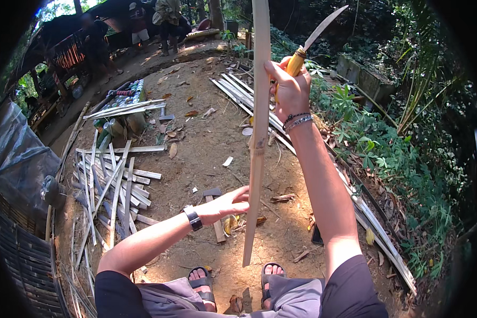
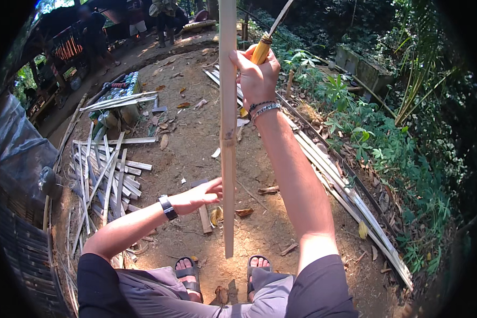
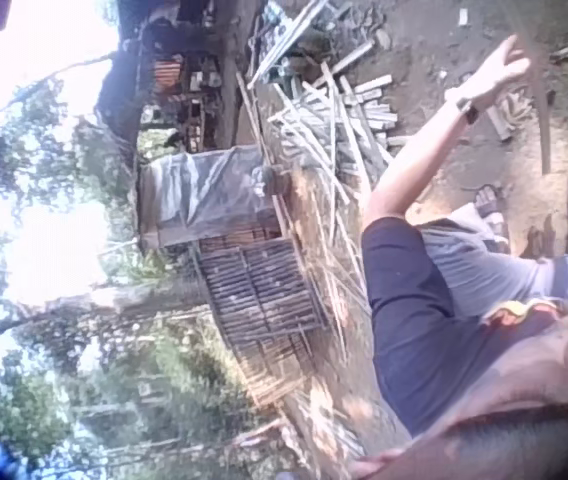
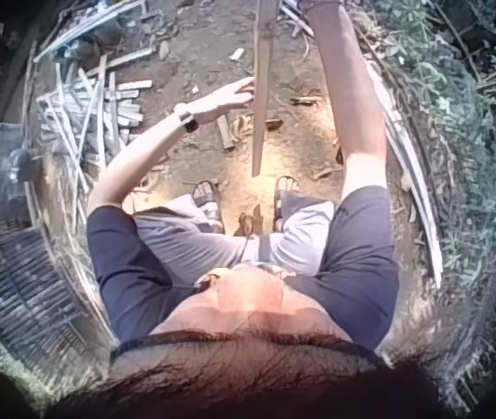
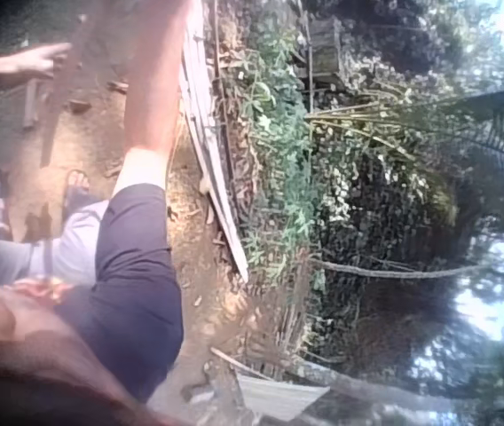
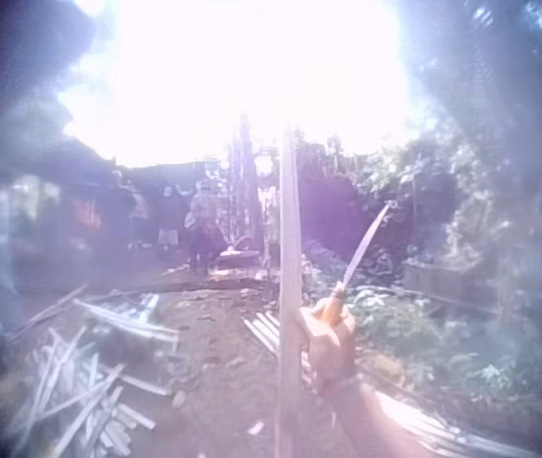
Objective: The person uses a knife to shave and smooth a thin strip of wood, holding the wood with one hand and drawing the blade along its length.
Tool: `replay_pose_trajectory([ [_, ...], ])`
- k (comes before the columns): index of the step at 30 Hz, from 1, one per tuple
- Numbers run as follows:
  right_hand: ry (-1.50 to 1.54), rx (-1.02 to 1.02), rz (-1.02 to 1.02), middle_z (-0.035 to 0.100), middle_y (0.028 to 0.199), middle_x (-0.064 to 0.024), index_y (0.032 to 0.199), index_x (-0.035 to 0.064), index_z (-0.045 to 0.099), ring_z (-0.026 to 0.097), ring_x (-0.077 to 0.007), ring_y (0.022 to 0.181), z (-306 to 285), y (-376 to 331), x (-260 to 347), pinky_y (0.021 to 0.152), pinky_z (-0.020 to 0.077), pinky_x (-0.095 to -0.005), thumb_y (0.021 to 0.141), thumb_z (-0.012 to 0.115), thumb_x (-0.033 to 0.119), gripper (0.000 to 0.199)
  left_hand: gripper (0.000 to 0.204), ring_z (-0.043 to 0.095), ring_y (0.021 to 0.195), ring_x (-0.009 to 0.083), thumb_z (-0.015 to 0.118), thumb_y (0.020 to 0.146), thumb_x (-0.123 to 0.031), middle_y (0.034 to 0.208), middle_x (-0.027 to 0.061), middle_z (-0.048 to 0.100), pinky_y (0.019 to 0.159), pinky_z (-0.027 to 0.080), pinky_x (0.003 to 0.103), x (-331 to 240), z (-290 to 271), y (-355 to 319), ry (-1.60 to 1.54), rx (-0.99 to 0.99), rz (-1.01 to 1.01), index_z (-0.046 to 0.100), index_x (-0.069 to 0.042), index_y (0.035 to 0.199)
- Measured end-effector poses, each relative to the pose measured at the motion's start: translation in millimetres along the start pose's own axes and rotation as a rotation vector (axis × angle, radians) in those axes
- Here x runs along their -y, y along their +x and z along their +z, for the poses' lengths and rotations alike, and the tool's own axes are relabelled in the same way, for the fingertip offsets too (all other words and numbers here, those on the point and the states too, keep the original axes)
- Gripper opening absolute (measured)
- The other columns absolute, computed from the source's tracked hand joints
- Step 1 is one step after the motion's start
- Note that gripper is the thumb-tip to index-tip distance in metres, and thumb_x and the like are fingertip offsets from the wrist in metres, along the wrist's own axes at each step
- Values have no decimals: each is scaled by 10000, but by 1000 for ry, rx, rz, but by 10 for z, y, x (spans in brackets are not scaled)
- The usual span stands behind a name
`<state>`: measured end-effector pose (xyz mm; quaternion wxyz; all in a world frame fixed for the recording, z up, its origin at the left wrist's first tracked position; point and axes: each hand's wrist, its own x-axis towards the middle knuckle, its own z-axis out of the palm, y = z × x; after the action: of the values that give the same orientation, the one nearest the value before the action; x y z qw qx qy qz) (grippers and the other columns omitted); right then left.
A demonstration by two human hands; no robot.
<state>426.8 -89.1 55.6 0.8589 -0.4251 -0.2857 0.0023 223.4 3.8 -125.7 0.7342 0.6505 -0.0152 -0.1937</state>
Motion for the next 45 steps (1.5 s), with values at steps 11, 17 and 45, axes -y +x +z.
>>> replay_pose_trajectory([
  [11,-393,-570,53,607,719,-75,790,27,522,611,-174,595,-539,226,-496,577,516,-319,738,758,75,246,850,538,1131,204,637,828,-577,1378,146,411,912,460,390,-454,940,15,-269,-195,-266,268,-110,1434],
  [17,-164,-639,247,599,732,-68,839,53,503,573,-133,541,-239,67,-415,438,459,-262,796,720,107,228,1104,443,1262,322,641,749,-689,1510,192,212,972,424,474,86,327,440,-382,-658,368,75,-111,1500],
  [45,-388,121,736,429,577,47,865,90,500,408,-41,406,-1071,-1318,-873,341,327,-203,942,551,454,376,614,664,911,265,412,932,-593,867,116,639,826,537,407,-1035,-1185,-1134,93,-888,748,609,-25,808],
])
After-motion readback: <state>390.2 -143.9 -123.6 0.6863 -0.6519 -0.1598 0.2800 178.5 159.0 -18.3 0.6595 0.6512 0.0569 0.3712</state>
